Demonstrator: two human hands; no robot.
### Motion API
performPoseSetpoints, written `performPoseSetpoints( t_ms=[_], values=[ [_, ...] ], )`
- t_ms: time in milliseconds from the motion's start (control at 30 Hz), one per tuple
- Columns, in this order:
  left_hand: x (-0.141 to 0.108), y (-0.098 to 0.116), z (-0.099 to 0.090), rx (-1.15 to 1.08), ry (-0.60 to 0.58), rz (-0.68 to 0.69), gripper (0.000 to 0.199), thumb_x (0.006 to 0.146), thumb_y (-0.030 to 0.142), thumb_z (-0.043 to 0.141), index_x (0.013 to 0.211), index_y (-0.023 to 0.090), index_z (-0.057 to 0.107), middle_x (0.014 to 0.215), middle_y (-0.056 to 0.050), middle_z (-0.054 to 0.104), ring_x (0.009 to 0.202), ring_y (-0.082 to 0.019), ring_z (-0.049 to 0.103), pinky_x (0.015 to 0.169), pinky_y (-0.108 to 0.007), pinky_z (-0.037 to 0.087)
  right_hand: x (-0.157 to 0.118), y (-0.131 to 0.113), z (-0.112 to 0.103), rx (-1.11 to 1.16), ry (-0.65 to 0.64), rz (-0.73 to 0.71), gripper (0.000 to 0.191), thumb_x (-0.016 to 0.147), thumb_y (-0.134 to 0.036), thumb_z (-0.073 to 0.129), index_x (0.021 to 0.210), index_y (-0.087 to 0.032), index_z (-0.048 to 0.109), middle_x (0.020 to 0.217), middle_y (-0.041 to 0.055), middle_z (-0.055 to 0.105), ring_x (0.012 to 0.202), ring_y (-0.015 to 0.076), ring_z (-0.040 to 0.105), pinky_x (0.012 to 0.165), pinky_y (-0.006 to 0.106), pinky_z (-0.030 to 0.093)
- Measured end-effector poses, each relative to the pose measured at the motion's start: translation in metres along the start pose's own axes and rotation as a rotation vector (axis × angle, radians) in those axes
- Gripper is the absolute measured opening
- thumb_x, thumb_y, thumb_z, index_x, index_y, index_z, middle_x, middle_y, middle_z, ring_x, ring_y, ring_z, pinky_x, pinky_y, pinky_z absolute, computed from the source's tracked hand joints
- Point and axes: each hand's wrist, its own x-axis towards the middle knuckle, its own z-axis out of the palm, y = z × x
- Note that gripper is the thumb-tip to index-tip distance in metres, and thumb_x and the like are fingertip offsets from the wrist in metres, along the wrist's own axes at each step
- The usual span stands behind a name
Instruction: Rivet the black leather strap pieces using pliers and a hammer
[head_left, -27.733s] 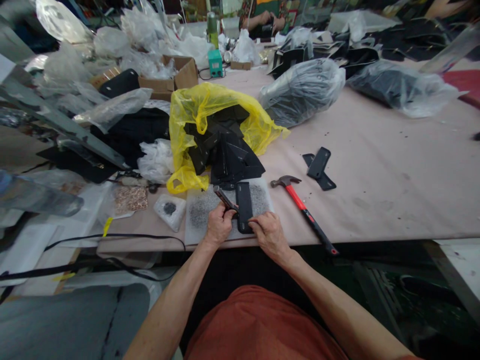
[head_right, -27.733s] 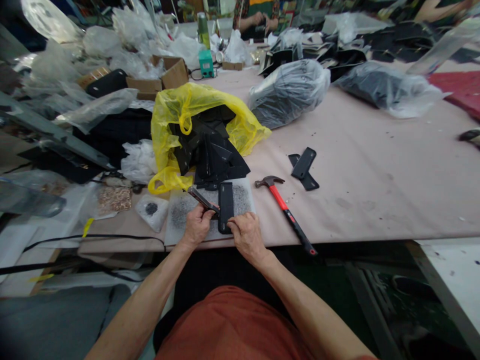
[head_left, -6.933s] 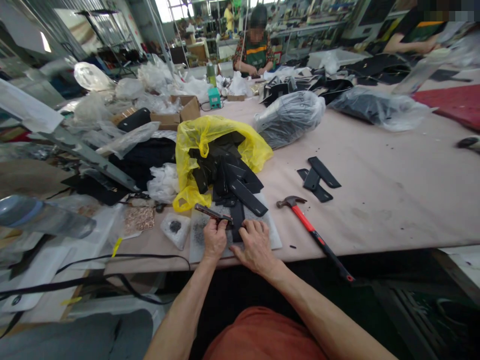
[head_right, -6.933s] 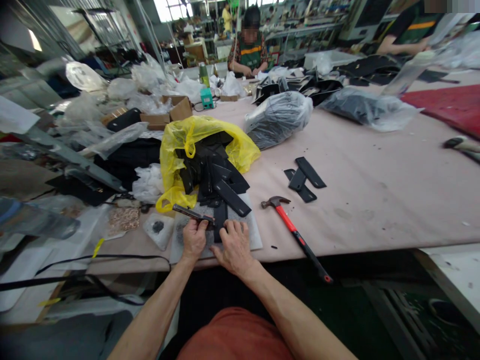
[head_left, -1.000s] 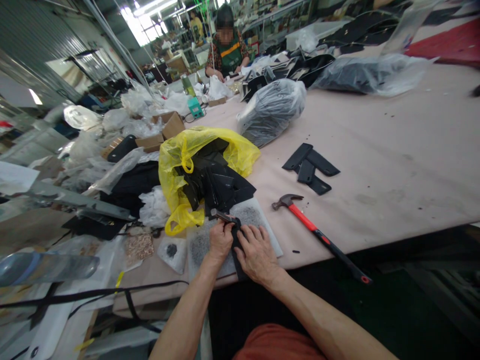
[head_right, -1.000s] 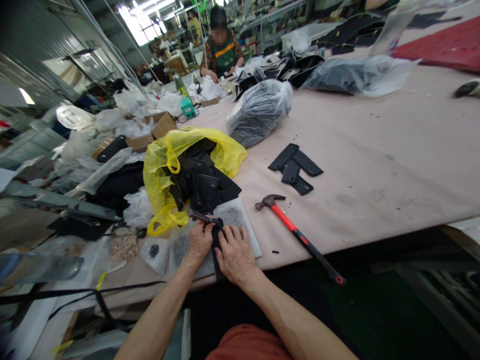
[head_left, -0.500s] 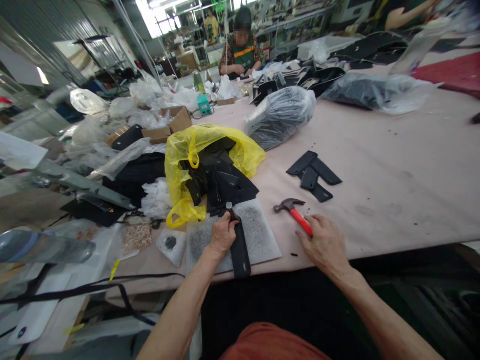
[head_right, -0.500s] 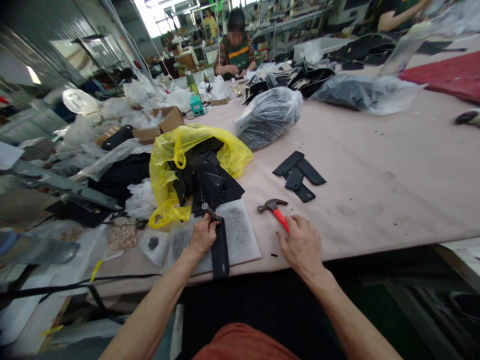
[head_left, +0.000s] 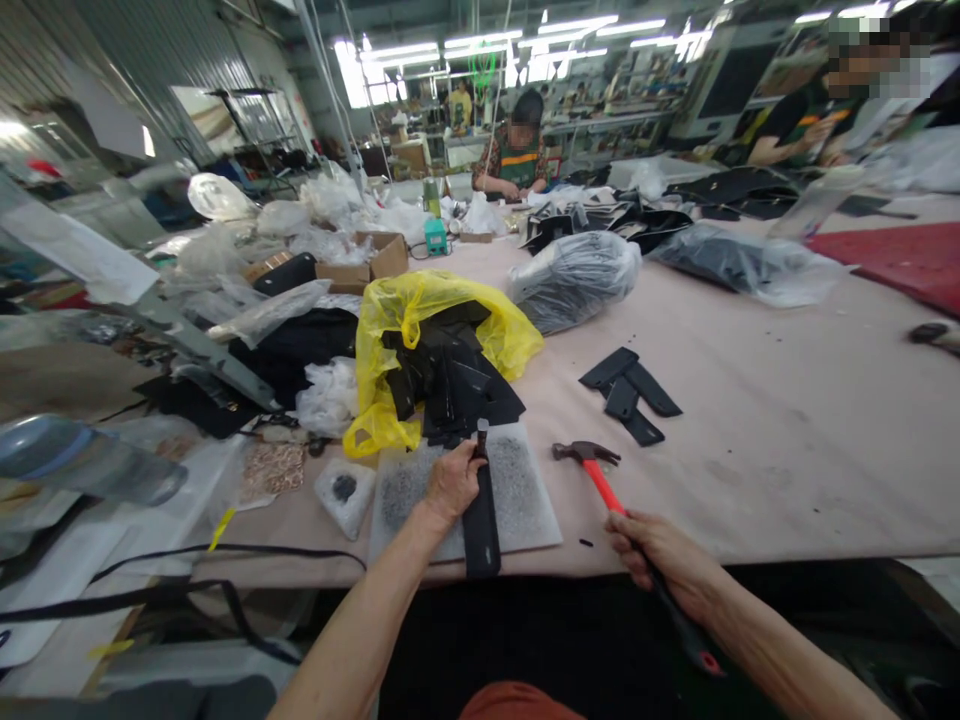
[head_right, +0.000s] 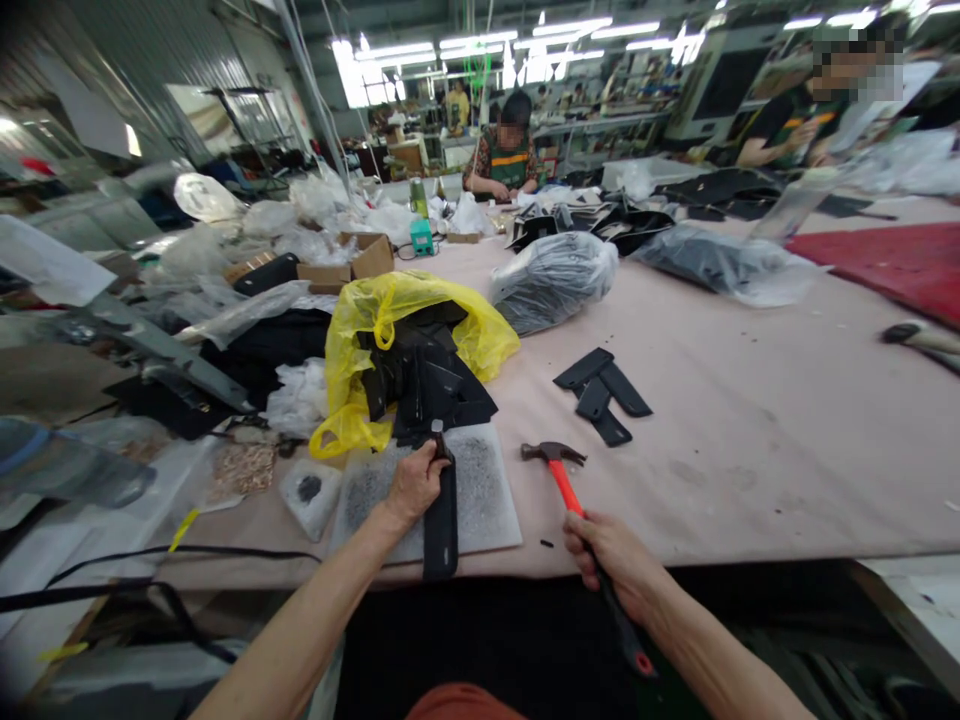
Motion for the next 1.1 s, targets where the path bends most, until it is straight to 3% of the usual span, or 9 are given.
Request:
performPoseSetpoints(
  t_ms=[67,133,233,333,500,667,867,1033,1100],
  values=[
    [0.0,-0.001,0.0,0.002,0.009,0.005,0.014,0.087,0.011,0.057,0.097,0.021,0.062,0.084,-0.005,0.07,0.08,-0.023,0.07,0.068,-0.03,0.051,-0.016,-0.022,0.01,-0.081,0.068,-0.136,0.026,0.087,-0.046,0.055,0.083,-0.021,0.049,0.057,-0.0076,0.041,0.038,0.0062,0.032,0.034,0.018,0.025],
    [0.0,-0.001,0.0,0.0,0.01,-0.001,0.014,0.087,0.011,0.057,0.095,0.021,0.062,0.083,-0.005,0.07,0.078,-0.023,0.069,0.068,-0.03,0.05,-0.037,-0.051,0.02,-0.257,0.194,-0.432,0.035,0.09,-0.055,0.048,0.083,-0.021,0.05,0.055,-0.0065,0.043,0.039,0.0083,0.036,0.035,0.02,0.028],
    [-0.001,-0.001,0.0,-0.01,0.002,-0.01,0.014,0.087,0.011,0.056,0.095,0.021,0.061,0.083,-0.005,0.07,0.079,-0.023,0.069,0.069,-0.03,0.05,-0.062,-0.091,0.035,-0.497,0.463,-0.951,0.035,0.095,-0.055,0.044,0.083,-0.022,0.052,0.06,-0.0025,0.051,0.047,0.0107,0.045,0.045,0.024,0.036],
    [-0.001,-0.002,0.001,0.008,-0.004,-0.019,0.013,0.088,0.011,0.056,0.095,0.02,0.061,0.083,-0.005,0.07,0.08,-0.022,0.069,0.069,-0.029,0.05,-0.07,-0.107,0.046,-0.776,0.563,-1.254,0.034,0.098,-0.05,0.04,0.081,-0.022,0.049,0.059,-0.0009,0.052,0.046,0.0115,0.045,0.048,0.026,0.032],
    [-0.002,-0.002,0.002,0.048,-0.025,-0.029,0.013,0.087,0.009,0.057,0.095,0.019,0.061,0.083,-0.004,0.071,0.082,-0.021,0.07,0.071,-0.028,0.05,-0.071,-0.117,0.051,-1.365,0.333,-1.271,0.034,0.098,-0.043,0.04,0.073,-0.022,0.047,0.054,-0.0016,0.049,0.042,0.0116,0.037,0.047,0.028,0.017],
    [-0.002,0.0,-0.001,0.045,-0.043,-0.056,0.014,0.088,0.011,0.057,0.098,0.02,0.062,0.086,-0.004,0.071,0.085,-0.021,0.07,0.074,-0.028,0.051,-0.08,-0.123,0.061,-0.896,0.581,-1.408,0.024,0.1,-0.038,0.04,0.083,-0.022,0.046,0.057,-0.0038,0.05,0.043,0.0109,0.043,0.046,0.024,0.027],
    [-0.002,-0.002,0.001,0.02,-0.052,-0.067,0.011,0.088,0.012,0.057,0.094,0.02,0.061,0.084,-0.004,0.071,0.082,-0.021,0.069,0.07,-0.028,0.049,-0.081,-0.12,0.054,-1.305,0.306,-1.319,0.029,0.097,-0.037,0.046,0.072,-0.022,0.047,0.05,-0.0049,0.044,0.04,0.0108,0.036,0.044,0.026,0.019],
    [-0.001,-0.001,-0.001,0.003,-0.045,-0.048,0.013,0.088,0.012,0.056,0.097,0.02,0.061,0.086,-0.005,0.071,0.082,-0.021,0.069,0.073,-0.029,0.05,-0.093,-0.133,0.066,-0.692,0.629,-1.37,0.026,0.102,-0.039,0.034,0.09,-0.021,0.049,0.064,-0.0031,0.05,0.048,0.0113,0.046,0.048,0.023,0.032],
    [-0.001,0.0,-0.001,0.002,-0.047,-0.042,0.012,0.088,0.012,0.056,0.097,0.02,0.061,0.086,-0.005,0.071,0.082,-0.022,0.069,0.074,-0.029,0.05,-0.089,-0.127,0.069,-0.678,0.621,-1.396,0.026,0.1,-0.04,0.035,0.087,-0.021,0.047,0.063,-0.0026,0.049,0.047,0.0114,0.043,0.047,0.024,0.029]
  ],
)
